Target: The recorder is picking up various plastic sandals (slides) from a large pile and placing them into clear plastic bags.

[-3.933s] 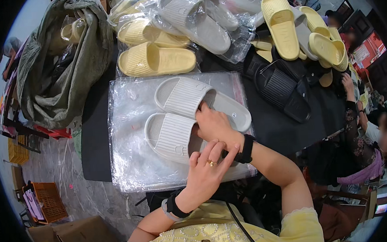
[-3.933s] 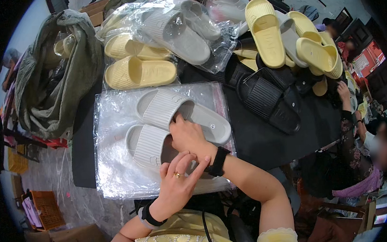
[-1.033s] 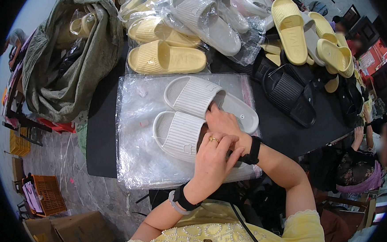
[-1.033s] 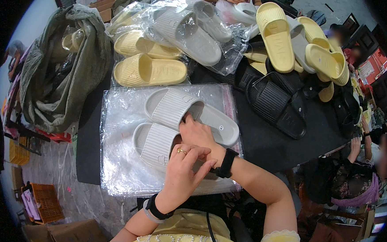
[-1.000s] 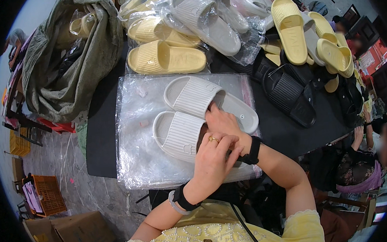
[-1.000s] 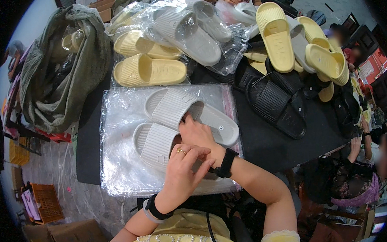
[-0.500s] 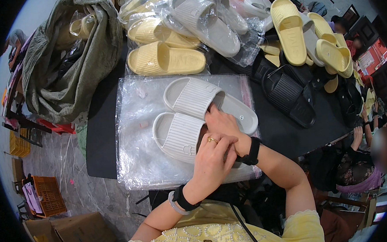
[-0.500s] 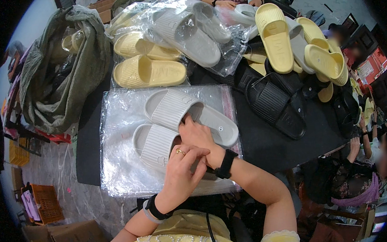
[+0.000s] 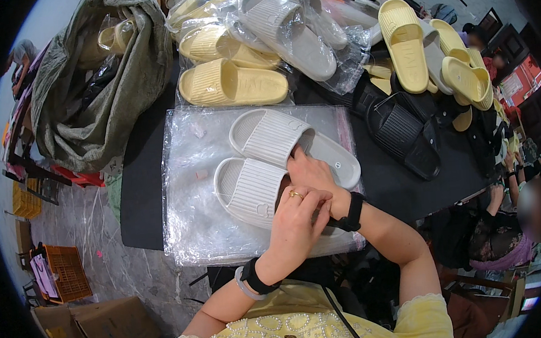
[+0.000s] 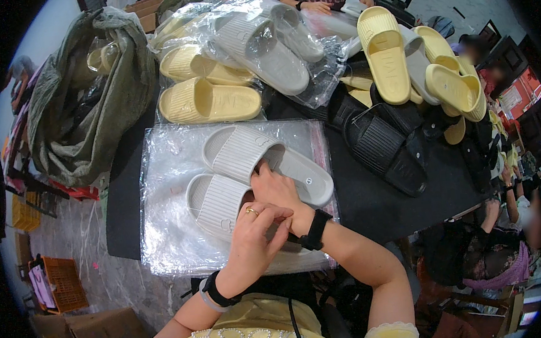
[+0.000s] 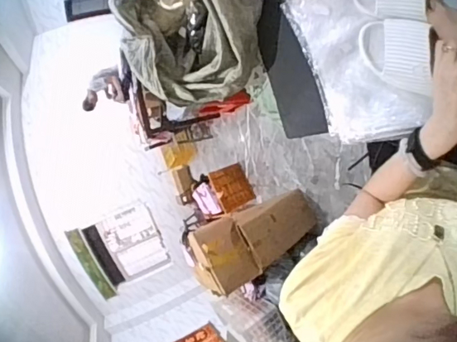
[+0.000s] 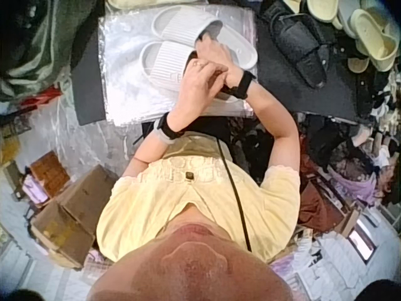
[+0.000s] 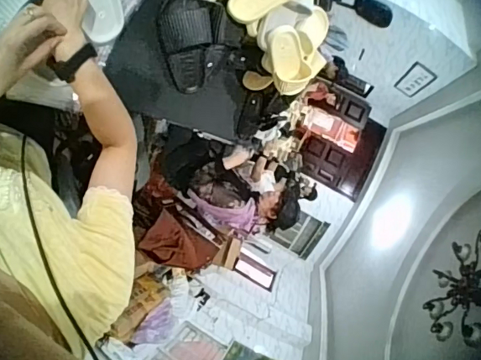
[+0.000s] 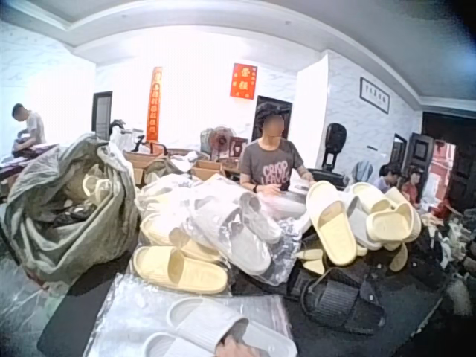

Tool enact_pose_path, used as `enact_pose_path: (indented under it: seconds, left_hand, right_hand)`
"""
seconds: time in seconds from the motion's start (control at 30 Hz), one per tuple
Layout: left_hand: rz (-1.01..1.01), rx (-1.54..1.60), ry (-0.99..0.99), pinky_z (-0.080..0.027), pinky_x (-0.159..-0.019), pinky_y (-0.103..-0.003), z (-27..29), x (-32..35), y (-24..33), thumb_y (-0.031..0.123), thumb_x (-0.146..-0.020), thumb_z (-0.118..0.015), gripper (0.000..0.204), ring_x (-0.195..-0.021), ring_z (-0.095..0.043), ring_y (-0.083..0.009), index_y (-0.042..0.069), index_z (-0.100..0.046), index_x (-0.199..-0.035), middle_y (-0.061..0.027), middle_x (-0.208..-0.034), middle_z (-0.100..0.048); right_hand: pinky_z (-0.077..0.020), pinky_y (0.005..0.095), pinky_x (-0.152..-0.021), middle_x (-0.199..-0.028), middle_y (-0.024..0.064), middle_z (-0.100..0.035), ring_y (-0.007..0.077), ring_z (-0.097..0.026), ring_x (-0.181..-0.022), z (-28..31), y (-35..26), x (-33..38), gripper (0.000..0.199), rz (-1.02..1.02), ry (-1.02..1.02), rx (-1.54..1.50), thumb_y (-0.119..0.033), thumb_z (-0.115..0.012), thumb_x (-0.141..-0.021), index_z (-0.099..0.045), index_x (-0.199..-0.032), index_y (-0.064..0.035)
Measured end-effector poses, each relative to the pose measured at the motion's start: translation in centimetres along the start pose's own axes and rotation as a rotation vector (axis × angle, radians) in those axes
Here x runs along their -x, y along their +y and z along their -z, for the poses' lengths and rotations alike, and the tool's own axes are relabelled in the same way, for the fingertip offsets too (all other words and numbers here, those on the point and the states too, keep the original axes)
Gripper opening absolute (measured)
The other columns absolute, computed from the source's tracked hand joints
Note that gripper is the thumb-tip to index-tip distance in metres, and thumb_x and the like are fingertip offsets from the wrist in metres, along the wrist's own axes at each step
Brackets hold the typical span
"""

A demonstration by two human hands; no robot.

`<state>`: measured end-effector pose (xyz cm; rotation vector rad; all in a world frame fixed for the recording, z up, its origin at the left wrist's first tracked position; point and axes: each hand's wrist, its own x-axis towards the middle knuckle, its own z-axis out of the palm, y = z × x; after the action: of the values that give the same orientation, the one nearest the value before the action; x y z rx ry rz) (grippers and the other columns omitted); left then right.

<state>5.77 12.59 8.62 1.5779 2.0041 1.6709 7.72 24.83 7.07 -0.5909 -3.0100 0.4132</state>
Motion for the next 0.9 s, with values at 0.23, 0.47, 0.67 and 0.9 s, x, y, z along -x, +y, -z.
enact_pose_path:
  seconds: [0.23, 0.47, 0.67, 0.9]
  left_hand:
    - [0.021, 0.010, -0.031, -0.045, -0.075, -0.035, 0.3, 0.2, 0.2, -0.003, -0.071, -0.066, 0.024, -0.083, -0.055, -0.0262, 0.003, -0.064, -0.093, -0.0089, -0.086, -0.058]
    - [-0.083, -0.031, -0.018, -0.045, -0.077, -0.035, 0.6, 1.1, 0.3, -0.003, -0.068, -0.066, 0.036, -0.088, -0.056, -0.0267, 0.006, -0.064, -0.102, -0.0075, -0.093, -0.059]
    - [-0.231, -0.197, -0.105, -0.045, -0.082, -0.036, 0.6, 2.9, 0.3, 0.001, -0.061, -0.068, 0.054, -0.102, -0.055, -0.0263, 0.010, -0.063, -0.114, -0.0066, -0.110, -0.056]
    - [-0.258, -0.222, -0.158, -0.045, -0.086, -0.037, 0.5, 3.8, -0.3, 0.005, -0.067, -0.068, 0.051, -0.113, -0.052, -0.0279, 0.011, -0.062, -0.117, -0.0080, -0.122, -0.054]
  right_hand:
    - [-0.0544, 0.0478, -0.065, -0.103, 0.0252, -0.050, 0.0397, -0.064, -0.076, 0.1, 0.0, 0.1, 0.031, 0.011, 0.017, -0.020, -0.018, -0.056, -0.078, -0.057, -0.100, 0.0045]
    - [-0.0544, 0.0473, -0.068, -0.103, 0.0242, -0.050, 0.0391, -0.064, -0.079, 0.2, -0.3, 0.1, 0.031, -0.019, -0.011, 0.003, -0.010, -0.063, -0.071, -0.058, -0.098, 0.0042]
    - [-0.0547, 0.0438, -0.070, -0.103, 0.0229, -0.051, 0.0371, -0.065, -0.081, -0.1, -0.3, 0.1, 0.030, -0.015, 0.024, -0.013, -0.006, -0.068, -0.067, -0.060, -0.095, 0.0037]
    - [-0.0527, 0.0480, -0.070, -0.110, 0.0245, -0.049, 0.0407, -0.062, -0.083, 0.1, -0.2, 0.1, 0.039, -0.018, -0.035, -0.040, -0.006, -0.065, -0.069, -0.054, -0.106, 0.0040]
